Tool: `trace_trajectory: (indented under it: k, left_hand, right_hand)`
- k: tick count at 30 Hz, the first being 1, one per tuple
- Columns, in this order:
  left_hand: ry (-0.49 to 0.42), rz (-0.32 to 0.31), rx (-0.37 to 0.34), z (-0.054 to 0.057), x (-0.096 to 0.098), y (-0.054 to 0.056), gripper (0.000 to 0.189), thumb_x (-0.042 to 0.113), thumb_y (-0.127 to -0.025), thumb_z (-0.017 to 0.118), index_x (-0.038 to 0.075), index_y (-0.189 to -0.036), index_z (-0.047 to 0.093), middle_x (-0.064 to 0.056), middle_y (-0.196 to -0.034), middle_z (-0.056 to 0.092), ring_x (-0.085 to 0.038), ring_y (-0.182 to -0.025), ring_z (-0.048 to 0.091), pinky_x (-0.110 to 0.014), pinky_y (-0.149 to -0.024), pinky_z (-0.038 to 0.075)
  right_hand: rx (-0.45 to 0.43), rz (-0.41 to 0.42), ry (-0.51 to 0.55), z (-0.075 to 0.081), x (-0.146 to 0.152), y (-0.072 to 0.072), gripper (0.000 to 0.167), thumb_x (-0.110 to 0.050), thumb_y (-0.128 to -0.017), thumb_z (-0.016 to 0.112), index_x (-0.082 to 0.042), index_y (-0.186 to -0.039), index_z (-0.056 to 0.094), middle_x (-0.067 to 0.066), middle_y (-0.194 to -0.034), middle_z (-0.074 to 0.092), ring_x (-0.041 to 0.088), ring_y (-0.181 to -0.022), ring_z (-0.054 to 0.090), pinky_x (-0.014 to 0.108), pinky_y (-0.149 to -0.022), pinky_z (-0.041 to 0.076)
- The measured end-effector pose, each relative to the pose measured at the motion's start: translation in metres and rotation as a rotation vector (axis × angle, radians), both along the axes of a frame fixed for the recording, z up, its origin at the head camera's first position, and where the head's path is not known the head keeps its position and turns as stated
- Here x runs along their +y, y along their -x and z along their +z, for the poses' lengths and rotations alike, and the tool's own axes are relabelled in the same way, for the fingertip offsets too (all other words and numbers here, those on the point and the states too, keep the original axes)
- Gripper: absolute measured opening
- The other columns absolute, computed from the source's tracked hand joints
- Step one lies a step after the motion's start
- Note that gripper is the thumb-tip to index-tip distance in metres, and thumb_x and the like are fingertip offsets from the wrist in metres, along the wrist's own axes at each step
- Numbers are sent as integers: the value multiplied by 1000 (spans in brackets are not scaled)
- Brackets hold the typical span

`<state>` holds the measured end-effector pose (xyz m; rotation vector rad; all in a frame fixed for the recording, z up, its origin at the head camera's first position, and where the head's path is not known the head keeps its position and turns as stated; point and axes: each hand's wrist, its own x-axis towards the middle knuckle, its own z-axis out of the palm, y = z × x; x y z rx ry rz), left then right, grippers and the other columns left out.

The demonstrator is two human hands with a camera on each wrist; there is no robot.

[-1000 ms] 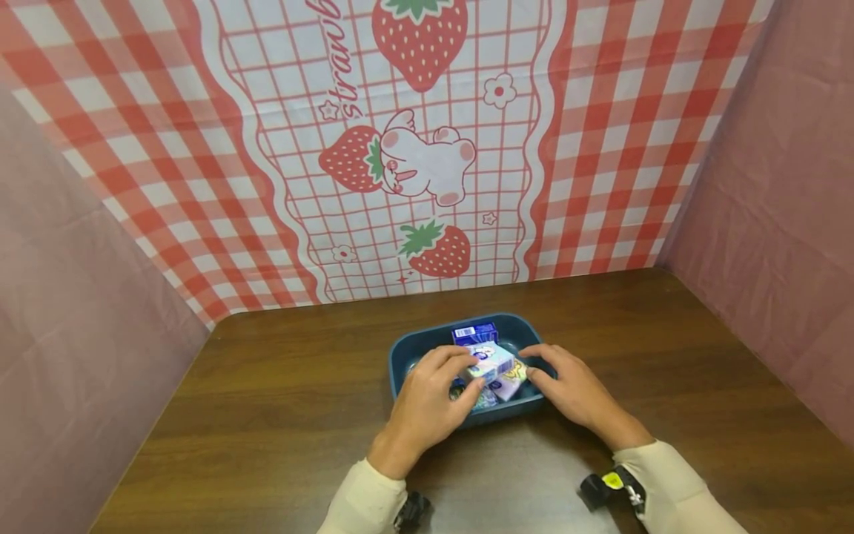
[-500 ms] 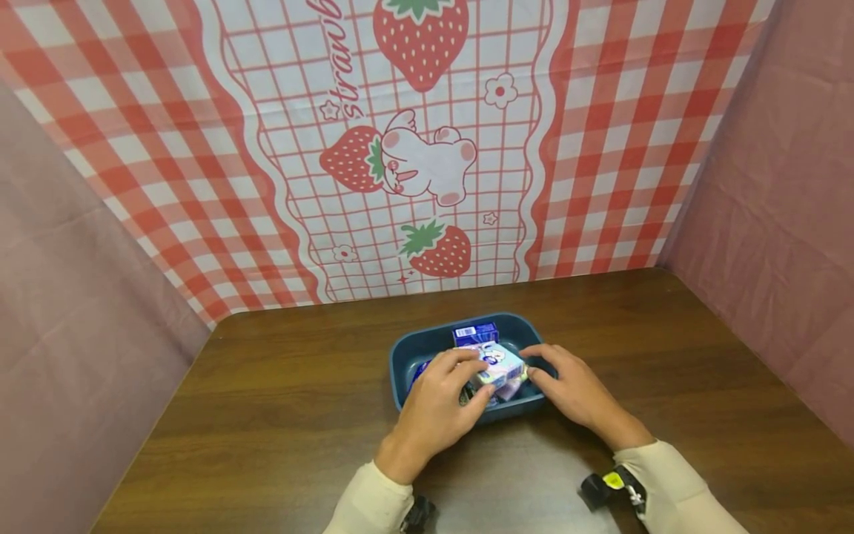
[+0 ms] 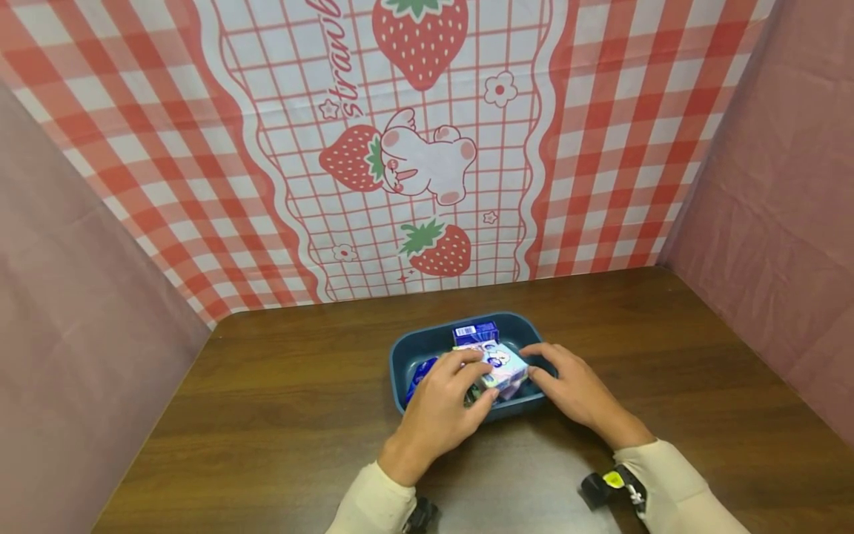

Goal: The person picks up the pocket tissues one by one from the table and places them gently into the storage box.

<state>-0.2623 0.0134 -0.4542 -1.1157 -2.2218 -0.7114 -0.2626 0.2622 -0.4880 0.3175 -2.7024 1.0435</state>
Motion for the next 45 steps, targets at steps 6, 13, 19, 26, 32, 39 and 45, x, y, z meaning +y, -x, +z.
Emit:
trace_trajectory:
  k: [6, 13, 19, 26, 32, 39, 45]
  left_hand:
    - [5, -6, 3, 0, 1, 0, 30, 26, -85, 80, 9, -109, 74, -6, -123, 65, -21, -113, 62, -35, -100, 48]
    - [22, 2, -4, 0, 1, -1, 30, 28, -85, 79, 10, -110, 74, -5, -123, 64, -20, -113, 62, -34, -99, 49]
    - [36, 3, 4, 0, 1, 0, 31, 28, -85, 80, 11, -110, 74, -5, -122, 65, -20, -113, 62, -35, -97, 50]
    - [34, -9, 27, -2, 1, 1, 30, 29, -85, 80, 12, -108, 74, -5, -122, 65, -20, -113, 62, -36, -96, 50]
    - [34, -7, 23, -3, 2, 0, 27, 29, -87, 76, 12, -108, 74, -4, -123, 66, -18, -115, 62, -33, -97, 50]
    - [3, -22, 14, -2, 1, 0, 21, 24, -88, 73, 11, -105, 75, -7, -120, 67, -20, -112, 62, -35, -95, 51]
    - [23, -14, 5, 0, 1, -1, 20, 24, -90, 71, 12, -106, 75, -5, -119, 67, -18, -110, 63, -33, -97, 50]
  right_hand:
    - [-5, -2, 0, 0, 0, 0, 32, -25, -98, 60, -15, -129, 64, 11, -124, 63, 31, -113, 58, 61, -94, 45]
    - [-12, -2, 6, 1, 0, 0, 33, -27, -99, 59, -15, -130, 63, 12, -128, 62, 33, -118, 57, 62, -96, 43]
    - [-20, 3, 9, 1, 1, 0, 38, -32, -103, 54, -16, -137, 59, 15, -136, 59, 38, -125, 53, 65, -99, 39]
    - [-23, 5, 33, 1, 2, 0, 40, -36, -106, 46, -16, -139, 58, 15, -139, 56, 39, -130, 49, 66, -103, 36]
    - [-19, 7, 62, 0, 1, 1, 46, -40, -109, 36, -12, -137, 59, 14, -138, 58, 37, -131, 49, 62, -106, 34]
    - [-26, 14, 74, 1, 1, 1, 50, -41, -109, 33, -9, -135, 60, 15, -136, 59, 38, -130, 49, 62, -106, 33]
    - [-28, 12, 67, 1, 1, 1, 49, -41, -109, 34, -9, -134, 61, 14, -134, 60, 36, -128, 51, 62, -105, 35]
